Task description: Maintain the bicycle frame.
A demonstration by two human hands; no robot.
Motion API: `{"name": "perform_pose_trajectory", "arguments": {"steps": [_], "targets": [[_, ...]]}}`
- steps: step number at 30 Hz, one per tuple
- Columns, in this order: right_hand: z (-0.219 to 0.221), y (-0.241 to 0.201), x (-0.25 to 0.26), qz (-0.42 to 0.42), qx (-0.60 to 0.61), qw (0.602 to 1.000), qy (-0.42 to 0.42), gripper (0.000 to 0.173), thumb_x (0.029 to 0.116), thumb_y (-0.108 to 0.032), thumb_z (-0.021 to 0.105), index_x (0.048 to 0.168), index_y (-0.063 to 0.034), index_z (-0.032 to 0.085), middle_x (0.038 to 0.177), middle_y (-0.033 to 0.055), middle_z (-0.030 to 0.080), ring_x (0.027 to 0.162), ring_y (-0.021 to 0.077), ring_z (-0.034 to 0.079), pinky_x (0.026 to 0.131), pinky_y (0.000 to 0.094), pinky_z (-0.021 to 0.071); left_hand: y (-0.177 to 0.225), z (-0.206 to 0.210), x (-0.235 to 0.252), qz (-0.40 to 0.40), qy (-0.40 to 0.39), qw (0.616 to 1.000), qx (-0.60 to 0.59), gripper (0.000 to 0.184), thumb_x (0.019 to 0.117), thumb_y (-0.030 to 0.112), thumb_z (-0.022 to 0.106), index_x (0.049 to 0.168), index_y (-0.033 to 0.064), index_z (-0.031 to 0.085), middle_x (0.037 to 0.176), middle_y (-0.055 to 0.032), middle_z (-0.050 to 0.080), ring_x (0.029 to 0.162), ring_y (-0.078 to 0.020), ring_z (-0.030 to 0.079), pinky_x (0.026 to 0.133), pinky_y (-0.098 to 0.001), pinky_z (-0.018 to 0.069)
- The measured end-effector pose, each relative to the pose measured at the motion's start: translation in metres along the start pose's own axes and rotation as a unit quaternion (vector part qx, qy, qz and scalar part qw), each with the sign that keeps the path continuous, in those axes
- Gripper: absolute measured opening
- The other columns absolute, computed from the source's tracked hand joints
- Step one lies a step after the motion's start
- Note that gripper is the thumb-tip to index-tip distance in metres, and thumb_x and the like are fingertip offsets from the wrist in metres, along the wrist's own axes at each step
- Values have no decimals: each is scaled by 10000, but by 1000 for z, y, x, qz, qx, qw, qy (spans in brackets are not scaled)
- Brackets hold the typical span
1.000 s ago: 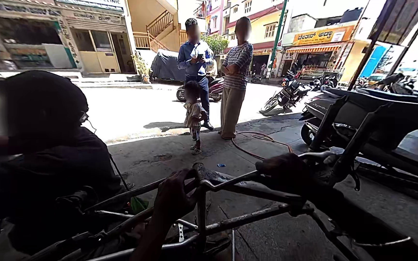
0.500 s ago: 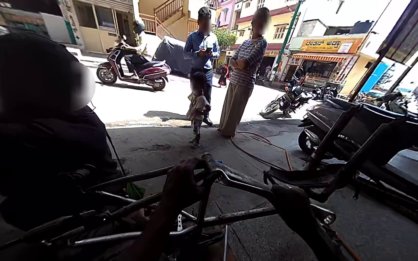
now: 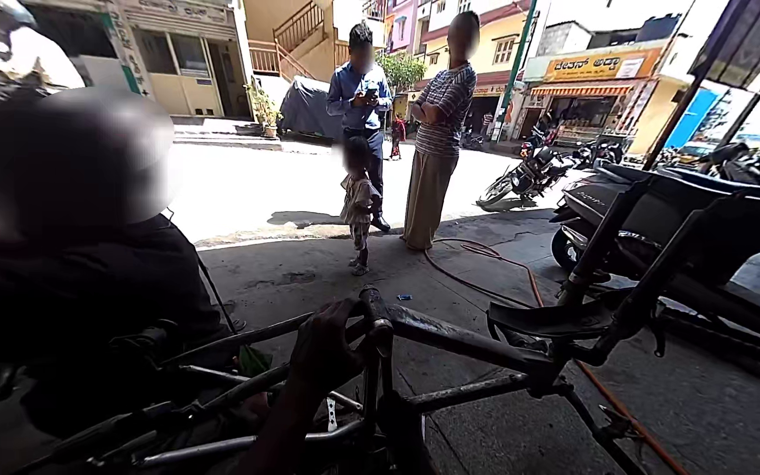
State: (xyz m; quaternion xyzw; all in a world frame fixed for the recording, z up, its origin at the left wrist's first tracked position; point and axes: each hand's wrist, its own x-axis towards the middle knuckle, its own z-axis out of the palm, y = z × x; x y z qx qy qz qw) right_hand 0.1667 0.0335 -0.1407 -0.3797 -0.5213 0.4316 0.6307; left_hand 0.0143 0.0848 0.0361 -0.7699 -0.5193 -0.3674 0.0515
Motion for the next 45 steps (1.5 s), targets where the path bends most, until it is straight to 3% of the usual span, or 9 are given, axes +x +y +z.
{"name": "perform_pose_trajectory", "arguments": {"steps": [3, 7, 11, 15, 19, 23, 31, 39, 45], "targets": [[-81, -8, 37, -113, -251, 961, -40, 485, 1071, -416, 478, 751, -98, 657, 586, -60, 522, 533, 28, 499, 520, 255, 439, -2, -2, -1, 0, -18, 1000, -5, 561, 888, 727, 585, 1186, 269, 712, 1032, 80, 734, 938, -110, 704, 804, -393, 599], [-159, -146, 123, -332, -592, 729, -94, 626, 975, -678, 464, 619, -168, 545, 495, -27, 453, 442, 131, 502, 413, 366, 403, -4, -3, 1, -1, -18, 1000, -19, 496, 856, 684, 659, 1162, 299, 722, 1019, 119, 726, 897, -78, 692, 769, -387, 599], [-90, -310, 167, -502, -677, 469, -265, 442, 989, -421, 532, 665, -123, 561, 534, 22, 450, 483, 217, 529, 439, 381, 390, -4, -3, 1, 8, -5, 1000, -11, 487, 833, 641, 686, 1163, 284, 720, 1010, 107, 730, 840, -100, 692, 717, -420, 598], [-21, -359, 163, -559, -655, 370, -349, 414, 985, -286, 527, 607, -119, 530, 505, 25, 419, 457, 218, 491, 436, 383, 342, -4, -5, 0, 17, -13, 1000, -20, 518, 799, 626, 693, 1186, 282, 711, 1027, 109, 726, 832, -98, 685, 706, -422, 596], [-63, -340, 147, -495, -696, 437, -283, 535, 980, -539, 513, 626, -140, 557, 517, -6, 429, 470, 194, 507, 440, 375, 374, -3, -9, -3, 18, -24, 999, -44, 528, 816, 652, 694, 1213, 304, 707, 1090, 113, 720, 941, -90, 692, 783, -414, 604], [-142, -234, 111, -361, -639, 670, -111, 603, 935, -704, 511, 596, -205, 509, 497, -71, 416, 438, 105, 453, 418, 345, 354, -1, -7, -3, 13, -7, 999, -31, 491, 847, 699, 654, 1147, 315, 715, 1014, 118, 714, 900, -84, 684, 738, -393, 592], [-70, -36, 5, -106, -209, 969, 82, 505, 1011, -466, 602, 640, -123, 582, 516, -76, 438, 449, 11, 398, 438, 219, 353, 2, 2, 0, 5, 29, 1000, -4, 536, 840, 722, 628, 1103, 268, 736, 986, 95, 738, 856, -111, 709, 709, -418, 602], [27, -11, -7, 8, 64, 998, 14, 429, 1098, -177, 369, 769, -63, 620, 655, -53, 577, 596, 34, 557, 573, 223, 506, 0, 2, -1, -14, 6, 1000, 15, 615, 841, 782, 601, 1140, 261, 735, 1011, 81, 742, 912, -110, 713, 782, -401, 608], [-121, -48, 80, -216, -417, 882, -32, 577, 1026, -596, 476, 708, -128, 595, 547, -21, 468, 491, 100, 479, 470, 328, 411, 1, -1, -1, -14, -1, 1000, 20, 544, 839, 716, 631, 1131, 267, 729, 1003, 87, 740, 929, -101, 709, 797, -397, 598]]}}
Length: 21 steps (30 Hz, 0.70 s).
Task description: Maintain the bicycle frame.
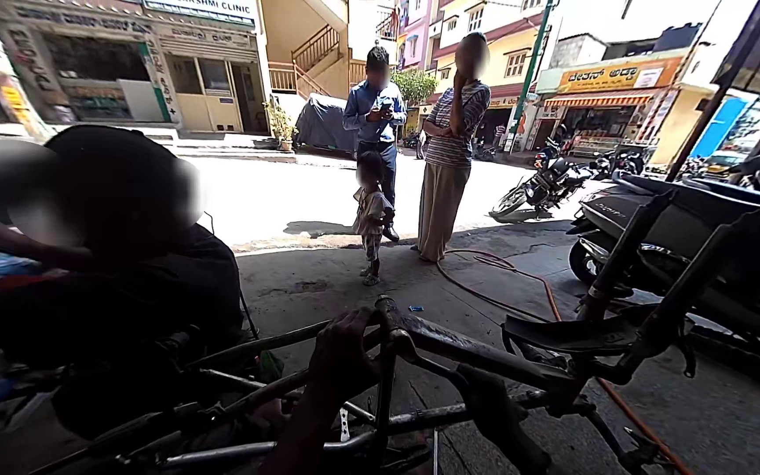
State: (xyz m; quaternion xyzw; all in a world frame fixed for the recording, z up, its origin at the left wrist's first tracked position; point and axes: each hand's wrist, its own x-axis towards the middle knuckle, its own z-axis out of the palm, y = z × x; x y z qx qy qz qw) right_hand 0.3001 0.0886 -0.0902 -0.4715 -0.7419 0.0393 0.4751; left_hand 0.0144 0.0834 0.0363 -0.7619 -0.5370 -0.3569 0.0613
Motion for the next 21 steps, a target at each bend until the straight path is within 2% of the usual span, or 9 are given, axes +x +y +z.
{"name": "perform_pose_trajectory", "arguments": {"steps": [2, 5, 7, 10, 12, 14, 16, 18, 21], "targets": [[-74, -7, 61, -145, -188, 971, -9, 649, 977, -705, 439, 641, -163, 560, 517, -26, 466, 471, 129, 509, 437, 358, 422, 0, -1, 0, 1, -2, 1000, -6, 520, 839, 713, 645, 1141, 296, 722, 1021, 120, 736, 921, -78, 700, 795, -387, 596], [-149, -95, 148, -373, -347, 856, -85, 605, 984, -619, 487, 627, -135, 555, 510, 1, 444, 465, 180, 513, 437, 355, 392, 0, 0, 0, -1, 4, 1000, -19, 494, 823, 666, 684, 1142, 291, 728, 992, 109, 732, 840, -98, 698, 722, -421, 597], [-169, -175, 177, -440, -411, 769, -216, 460, 1040, -407, 535, 722, -85, 620, 583, 38, 499, 550, 217, 561, 518, 378, 425, -1, 0, -2, -4, 5, 1000, -19, 492, 812, 662, 697, 1145, 302, 722, 986, 125, 730, 822, -83, 696, 700, -419, 601], [-157, -194, 198, -570, -380, 704, -187, 416, 1042, -261, 479, 664, -94, 533, 550, 25, 432, 504, 205, 500, 481, 367, 372, -2, -1, -1, 1, 0, 1000, -25, 522, 787, 655, 700, 1160, 291, 717, 1005, 121, 736, 847, -86, 707, 710, -431, 605], [-164, -192, 190, -541, -388, 725, -178, 431, 1029, -309, 483, 658, -98, 548, 551, 17, 431, 507, 198, 499, 479, 361, 371, 0, -5, -2, 2, -14, 999, -38, 542, 806, 690, 669, 1186, 307, 714, 1045, 123, 729, 885, -80, 700, 741, -421, 607], [-169, -165, 167, -466, -396, 780, -134, 452, 986, -414, 497, 649, -117, 549, 536, 1, 418, 481, 187, 480, 449, 354, 341, 1, -8, -2, -2, -20, 999, -46, 531, 823, 709, 656, 1183, 321, 712, 1058, 128, 724, 915, -76, 692, 769, -410, 600], [-160, -116, 128, -334, -362, 867, -81, 577, 966, -616, 510, 619, -156, 547, 521, -22, 432, 472, 165, 487, 442, 359, 364, 1, -7, -2, -2, -14, 999, -48, 512, 830, 712, 658, 1157, 322, 714, 1042, 131, 720, 912, -77, 688, 770, -405, 595], [-133, -70, 76, -179, -273, 945, -32, 629, 952, -708, 479, 610, -183, 539, 505, -47, 444, 454, 125, 485, 431, 357, 389, 1, -5, -2, 0, -2, 999, -41, 533, 829, 742, 645, 1131, 309, 717, 1012, 129, 719, 896, -77, 688, 758, -396, 596], [-71, -45, 4, 17, -73, 997, 33, 590, 956, -654, 571, 643, -155, 584, 501, -51, 435, 431, 76, 411, 425, 306, 365, 2, -1, 0, -5, 15, 1000, -24, 597, 815, 804, 610, 1098, 292, 727, 979, 112, 728, 881, -95, 703, 729, -413, 599]]}}
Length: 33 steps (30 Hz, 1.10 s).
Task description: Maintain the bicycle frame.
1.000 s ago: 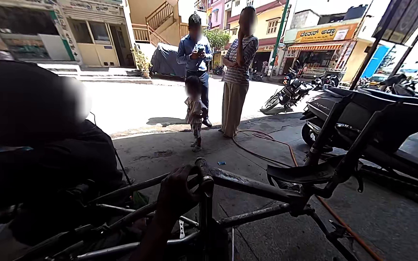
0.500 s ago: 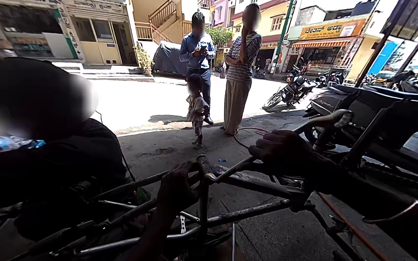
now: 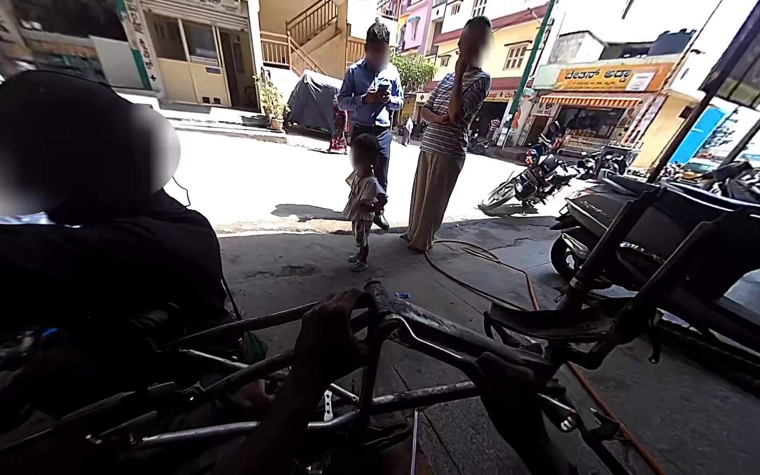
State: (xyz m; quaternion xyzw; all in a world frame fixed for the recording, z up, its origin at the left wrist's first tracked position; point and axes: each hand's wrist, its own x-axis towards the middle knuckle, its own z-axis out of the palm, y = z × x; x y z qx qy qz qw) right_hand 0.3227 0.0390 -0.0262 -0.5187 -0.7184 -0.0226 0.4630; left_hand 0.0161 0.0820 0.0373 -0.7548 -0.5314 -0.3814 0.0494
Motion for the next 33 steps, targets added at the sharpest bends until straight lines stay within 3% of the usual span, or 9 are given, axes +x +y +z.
{"name": "perform_pose_trajectory", "arguments": {"steps": [5, 9, 12, 16, 20, 24, 28, 30, 33], "targets": [[109, -41, -73, 182, 330, 926, 23, 471, 1028, -445, 575, 691, -118, 606, 541, -76, 457, 469, 15, 412, 457, 227, 376, -2, 3, 0, 11, -1, 1000, 16, 615, 842, 786, 581, 1123, 262, 736, 973, 76, 733, 842, -130, 711, 705, -432, 601], [159, -96, -77, 234, 508, 829, 33, 410, 1089, -208, 438, 768, -45, 636, 614, -45, 547, 541, 35, 515, 519, 219, 465, -3, 4, 0, 4, -1, 1000, 26, 627, 850, 793, 573, 1124, 255, 742, 952, 63, 735, 825, -133, 707, 707, -427, 600], [174, -112, -71, 210, 580, 787, 13, 421, 1107, -215, 373, 811, -58, 627, 671, -43, 582, 608, 40, 556, 581, 218, 495, -4, 4, 0, 3, -8, 1000, 25, 652, 852, 814, 555, 1151, 264, 737, 1011, 79, 741, 892, -114, 712, 756, -407, 609], [159, -60, -67, 180, 437, 880, -37, 387, 1077, -198, 412, 866, -24, 686, 694, -50, 605, 638, 24, 575, 617, 237, 527, -4, 3, -1, 1, -24, 999, 26, 635, 878, 784, 555, 1189, 258, 726, 1048, 75, 741, 930, -113, 708, 805, -401, 603], [60, 36, 15, -58, 44, 995, -65, 572, 1014, -608, 493, 710, -133, 587, 545, -13, 464, 488, 122, 486, 464, 355, 418, -4, 1, 1, 1, -32, 999, 23, 572, 857, 733, 617, 1167, 263, 720, 1050, 83, 738, 948, -106, 705, 810, -404, 598], [-61, -35, 150, -398, -226, 885, -79, 608, 964, -660, 509, 629, -155, 541, 510, -19, 434, 471, 162, 507, 451, 351, 400, -4, 2, 0, 0, -20, 1000, 12, 552, 813, 720, 672, 1156, 290, 721, 1021, 120, 735, 909, -75, 708, 773, -405, 612], [-84, -159, 199, -597, -271, 736, -169, 318, 964, -238, 609, 673, -112, 594, 544, 24, 485, 505, 205, 529, 503, 394, 412, -5, 0, -1, 11, -4, 1000, 0, 487, 836, 650, 650, 1150, 285, 730, 947, 116, 735, 777, -77, 688, 666, -411, 591], [-93, -182, 197, -601, -276, 729, -178, 270, 932, -150, 636, 669, -112, 593, 556, 20, 492, 517, 195, 527, 514, 385, 397, -6, -3, -2, 12, -6, 1000, -23, 480, 860, 646, 623, 1143, 274, 733, 883, 102, 709, 716, -76, 653, 641, -392, 575], [-100, -156, 170, -515, -309, 784, -153, 418, 973, -383, 592, 648, -121, 571, 538, 2, 454, 500, 189, 506, 489, 370, 392, -3, -7, -5, -7, -38, 999, -27, 534, 855, 697, 614, 1166, 278, 723, 937, 83, 715, 791, -99, 680, 700, -418, 592]]}}
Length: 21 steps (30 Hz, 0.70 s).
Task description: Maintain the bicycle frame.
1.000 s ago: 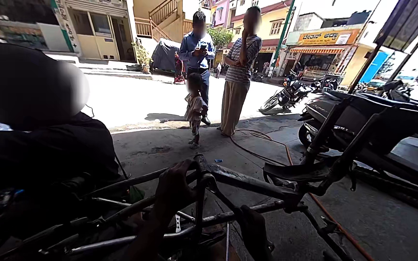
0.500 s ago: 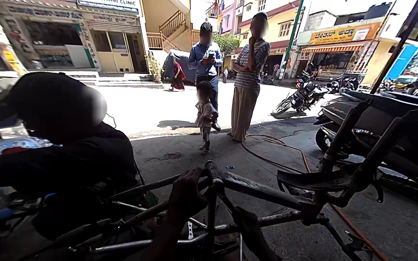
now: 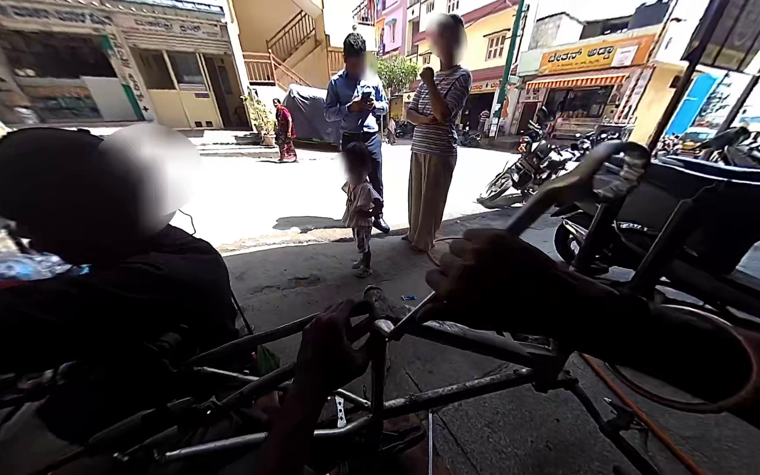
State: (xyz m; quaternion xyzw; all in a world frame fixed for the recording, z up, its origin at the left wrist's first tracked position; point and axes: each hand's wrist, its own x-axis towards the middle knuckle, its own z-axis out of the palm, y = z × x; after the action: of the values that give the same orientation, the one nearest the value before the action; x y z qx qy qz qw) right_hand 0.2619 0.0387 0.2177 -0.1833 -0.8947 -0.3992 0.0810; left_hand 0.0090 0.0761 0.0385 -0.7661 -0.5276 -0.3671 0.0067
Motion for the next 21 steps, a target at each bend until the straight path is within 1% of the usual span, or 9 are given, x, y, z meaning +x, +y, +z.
{"name": "perform_pose_trajectory", "arguments": {"steps": [3, 5, 7, 9, 13, 15, 17, 19, 21], "targets": [[56, -30, -65, 213, 55, 975, 22, 610, 959, -672, 480, 601, -181, 529, 504, -40, 420, 462, 145, 488, 438, 347, 377, 3, -2, 1, 0, -4, 1000, 7, 492, 852, 680, 659, 1152, 294, 710, 1013, 94, 726, 899, -103, 699, 775, -418, 602], [100, -69, -103, 376, 161, 911, 53, 657, 928, -765, 455, 603, -198, 529, 496, -57, 424, 446, 118, 470, 428, 355, 379, 4, 0, 1, 3, 9, 1000, 8, 519, 861, 730, 631, 1144, 302, 713, 1007, 102, 727, 904, -96, 697, 777, -408, 600], [136, -118, -119, 496, 277, 816, 109, 623, 921, -723, 550, 645, -166, 597, 503, -45, 450, 444, 106, 446, 439, 352, 388, 5, 2, 2, 1, 22, 1000, 16, 561, 851, 781, 593, 1118, 304, 720, 965, 102, 719, 844, -96, 688, 721, -404, 588], [166, -166, -115, 558, 371, 725, 159, 567, 953, -620, 600, 650, -142, 595, 502, -47, 431, 434, 76, 401, 430, 307, 361, 7, 4, 3, 2, 27, 999, 25, 551, 841, 772, 607, 1097, 297, 716, 941, 95, 711, 799, -109, 679, 689, -416, 578], [211, -239, -74, 570, 519, 571, 282, 488, 1014, -444, 605, 645, -127, 570, 513, -71, 408, 442, 27, 370, 433, 231, 330, 4, 5, 2, 18, 28, 999, 26, 537, 869, 726, 601, 1141, 278, 722, 990, 95, 729, 844, -106, 700, 714, -419, 599], [211, -259, -44, 564, 595, 476, 318, 409, 1038, -295, 569, 681, -100, 613, 547, -81, 472, 483, 6, 433, 472, 207, 388, 2, 6, 2, 18, 22, 999, 29, 551, 886, 714, 585, 1174, 265, 720, 1015, 89, 733, 888, -109, 707, 758, -417, 602], [197, -268, -13, 560, 656, 387, 326, 391, 1058, -127, 450, 720, -45, 630, 578, -57, 545, 520, 21, 515, 511, 205, 461, 2, 6, 3, 17, 14, 999, 34, 589, 896, 726, 573, 1214, 250, 713, 1056, 78, 740, 938, -118, 711, 806, -413, 601], [201, -278, 5, 529, 696, 354, 334, 421, 1087, -114, 378, 769, -25, 638, 610, -39, 576, 555, 32, 551, 550, 208, 496, 1, 6, 2, 16, 7, 999, 34, 602, 900, 728, 574, 1226, 242, 711, 1080, 68, 738, 962, -124, 708, 831, -413, 599], [203, -279, 14, 502, 711, 361, 334, 443, 1105, -153, 352, 773, -40, 622, 634, -40, 568, 576, 34, 540, 558, 206, 483, 0, 8, 2, 18, 13, 999, 35, 596, 900, 729, 576, 1213, 242, 718, 1075, 68, 737, 958, -116, 708, 834, -399, 603]]}}
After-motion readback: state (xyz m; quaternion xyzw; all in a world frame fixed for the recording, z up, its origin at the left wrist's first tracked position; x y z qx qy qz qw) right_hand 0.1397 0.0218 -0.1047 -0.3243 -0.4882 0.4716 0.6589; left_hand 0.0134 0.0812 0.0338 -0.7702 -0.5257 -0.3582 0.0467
